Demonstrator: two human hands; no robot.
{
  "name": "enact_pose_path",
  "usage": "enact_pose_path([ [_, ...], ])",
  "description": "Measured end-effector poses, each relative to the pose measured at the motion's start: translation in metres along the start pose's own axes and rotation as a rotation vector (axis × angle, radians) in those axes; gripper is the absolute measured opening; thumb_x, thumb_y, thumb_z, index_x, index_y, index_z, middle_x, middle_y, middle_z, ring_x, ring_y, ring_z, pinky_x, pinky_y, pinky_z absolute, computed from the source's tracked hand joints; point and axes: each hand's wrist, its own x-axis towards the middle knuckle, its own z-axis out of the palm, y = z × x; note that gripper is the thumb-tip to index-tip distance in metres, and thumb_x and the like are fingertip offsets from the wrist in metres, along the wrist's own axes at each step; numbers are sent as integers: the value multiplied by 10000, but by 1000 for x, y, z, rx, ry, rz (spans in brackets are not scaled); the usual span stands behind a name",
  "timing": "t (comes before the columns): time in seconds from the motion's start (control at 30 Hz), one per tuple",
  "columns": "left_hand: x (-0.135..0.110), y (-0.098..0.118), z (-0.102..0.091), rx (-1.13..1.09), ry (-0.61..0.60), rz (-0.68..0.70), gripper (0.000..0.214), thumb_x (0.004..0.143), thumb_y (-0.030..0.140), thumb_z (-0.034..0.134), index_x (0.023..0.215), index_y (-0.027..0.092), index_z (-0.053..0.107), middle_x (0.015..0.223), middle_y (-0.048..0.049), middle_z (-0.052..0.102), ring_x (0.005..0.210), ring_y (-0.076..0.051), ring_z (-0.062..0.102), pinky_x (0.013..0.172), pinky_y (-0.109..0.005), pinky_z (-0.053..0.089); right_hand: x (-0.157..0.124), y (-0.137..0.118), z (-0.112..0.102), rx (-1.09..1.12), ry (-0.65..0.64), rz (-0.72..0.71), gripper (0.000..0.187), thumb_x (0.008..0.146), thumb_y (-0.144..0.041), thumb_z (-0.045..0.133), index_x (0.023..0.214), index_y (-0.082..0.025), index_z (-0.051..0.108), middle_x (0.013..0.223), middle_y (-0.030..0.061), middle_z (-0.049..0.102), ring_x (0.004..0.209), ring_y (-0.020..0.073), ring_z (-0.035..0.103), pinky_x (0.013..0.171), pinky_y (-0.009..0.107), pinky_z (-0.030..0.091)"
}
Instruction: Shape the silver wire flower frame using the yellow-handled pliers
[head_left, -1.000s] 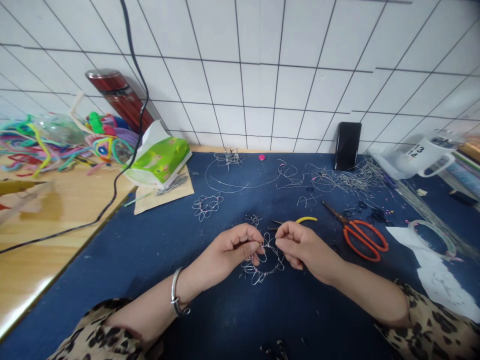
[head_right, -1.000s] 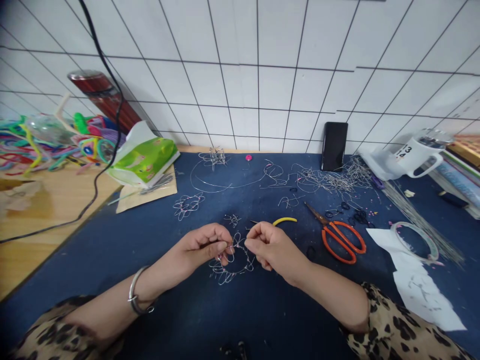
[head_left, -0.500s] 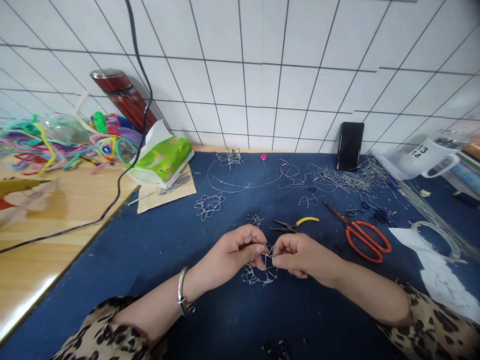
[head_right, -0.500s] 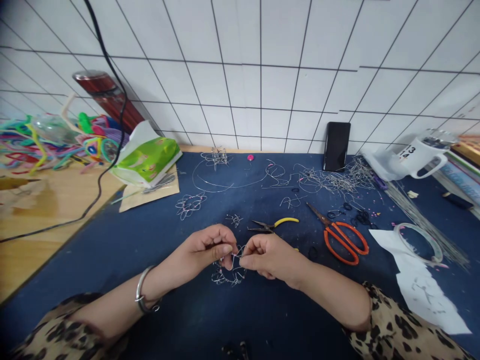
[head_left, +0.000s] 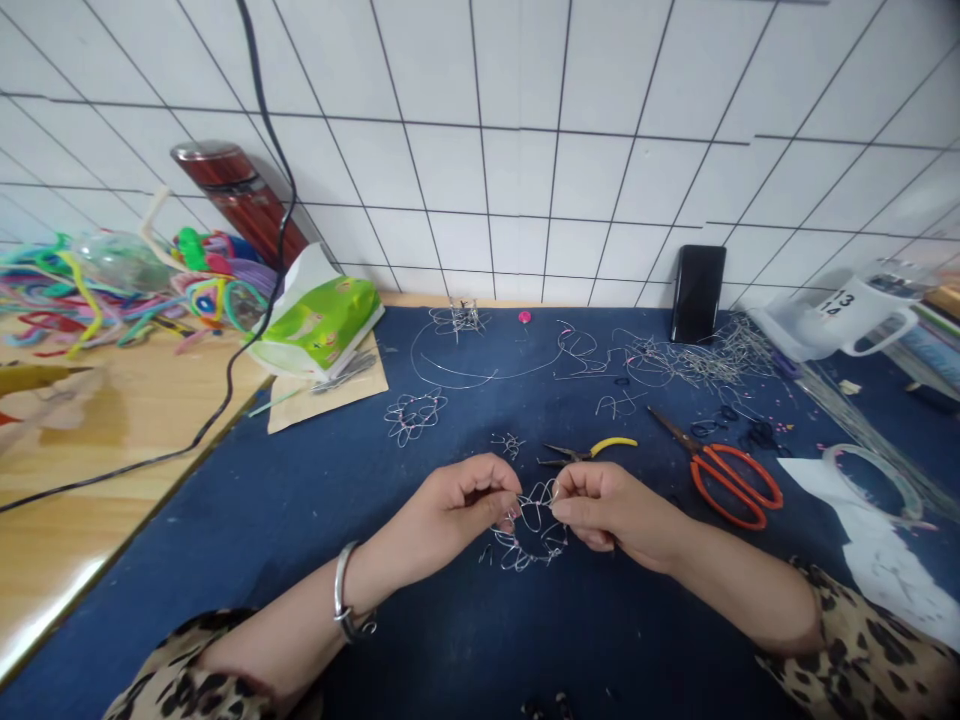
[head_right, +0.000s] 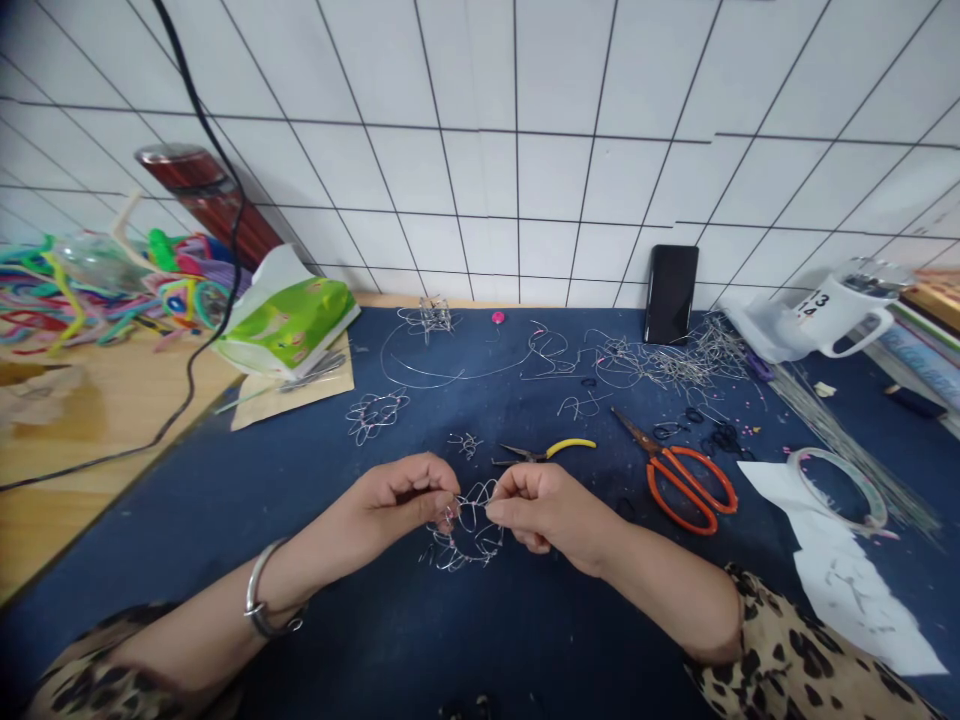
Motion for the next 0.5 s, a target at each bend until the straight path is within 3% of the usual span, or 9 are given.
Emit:
enact_pose_path([
  [0.27,-3,-2,0,149,-25,1,113,840,109,446,852,160,546,719,5,586,679,-124,555,663,-274,443,0,1,1,12,1,-30,148,778,-262,595,748,-169,484,471,-89,398,411,32,316,403,176,238],
  [0.5,-2,5,7,215,109,86,94,806,154,521,897,171,509,831,-10,555,743,-127,527,690,-271,453,1,-2,2,25,-9,-3,153,778,-278,598,777,-170,491,485,-91,393,415,29,315,410,175,250],
])
